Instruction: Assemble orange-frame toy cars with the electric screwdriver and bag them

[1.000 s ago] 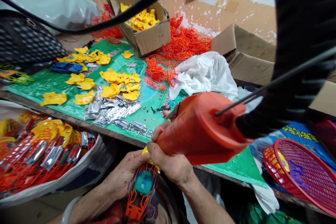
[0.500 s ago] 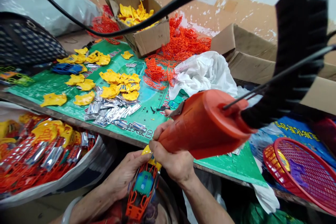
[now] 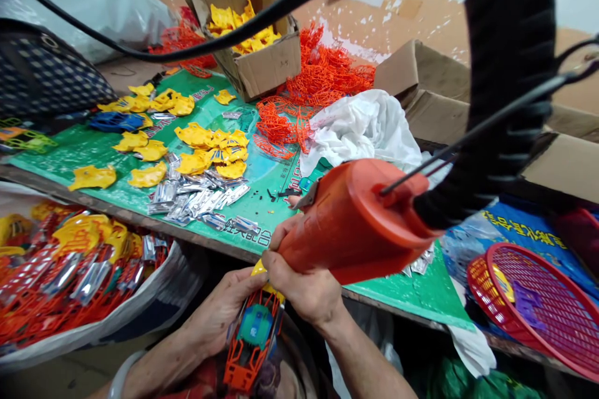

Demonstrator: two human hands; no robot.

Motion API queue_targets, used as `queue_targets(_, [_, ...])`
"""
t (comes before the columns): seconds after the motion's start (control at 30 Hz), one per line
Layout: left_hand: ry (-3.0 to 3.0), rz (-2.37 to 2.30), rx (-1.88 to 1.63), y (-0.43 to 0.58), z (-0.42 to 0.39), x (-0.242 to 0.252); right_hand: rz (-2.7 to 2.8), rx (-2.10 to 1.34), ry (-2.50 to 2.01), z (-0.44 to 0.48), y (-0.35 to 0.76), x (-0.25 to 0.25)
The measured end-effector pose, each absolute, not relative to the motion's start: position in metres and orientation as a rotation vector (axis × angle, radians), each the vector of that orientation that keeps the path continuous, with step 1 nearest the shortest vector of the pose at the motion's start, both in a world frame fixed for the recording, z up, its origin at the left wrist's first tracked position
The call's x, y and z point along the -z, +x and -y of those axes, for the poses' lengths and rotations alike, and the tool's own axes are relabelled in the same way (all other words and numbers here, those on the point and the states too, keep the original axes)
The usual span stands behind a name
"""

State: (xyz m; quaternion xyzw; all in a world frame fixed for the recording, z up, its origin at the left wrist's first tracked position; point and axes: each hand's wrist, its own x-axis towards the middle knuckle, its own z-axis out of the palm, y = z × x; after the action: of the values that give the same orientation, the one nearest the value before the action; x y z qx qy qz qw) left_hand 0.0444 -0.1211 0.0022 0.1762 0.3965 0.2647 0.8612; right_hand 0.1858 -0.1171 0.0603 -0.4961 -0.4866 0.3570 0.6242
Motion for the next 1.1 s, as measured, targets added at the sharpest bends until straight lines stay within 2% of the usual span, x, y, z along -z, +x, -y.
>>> queue_targets(0.47, [0.381, -0.813, -0.568, 0.043, 0.119, 0.0, 1.06, -0.807, -1.107, 0.116, 0.184, -0.066])
queue_targets(0.7, [0.439, -0.969, -0.562, 0.042, 0.111, -0.006, 0.849, -0.594, -1.016, 0.103, 0.218, -0.093])
queue_targets(0.87, [0.492, -0.991, -0.533, 0.037, 0.111, -0.009, 0.872, -0.464, -1.107, 0.091, 0.236, -0.073])
queue_targets(1.1, [0.534, -1.014, -0.474, 0.036, 0.115, -0.004, 0.835, -0.523, -1.143, 0.085, 0.232, -0.055])
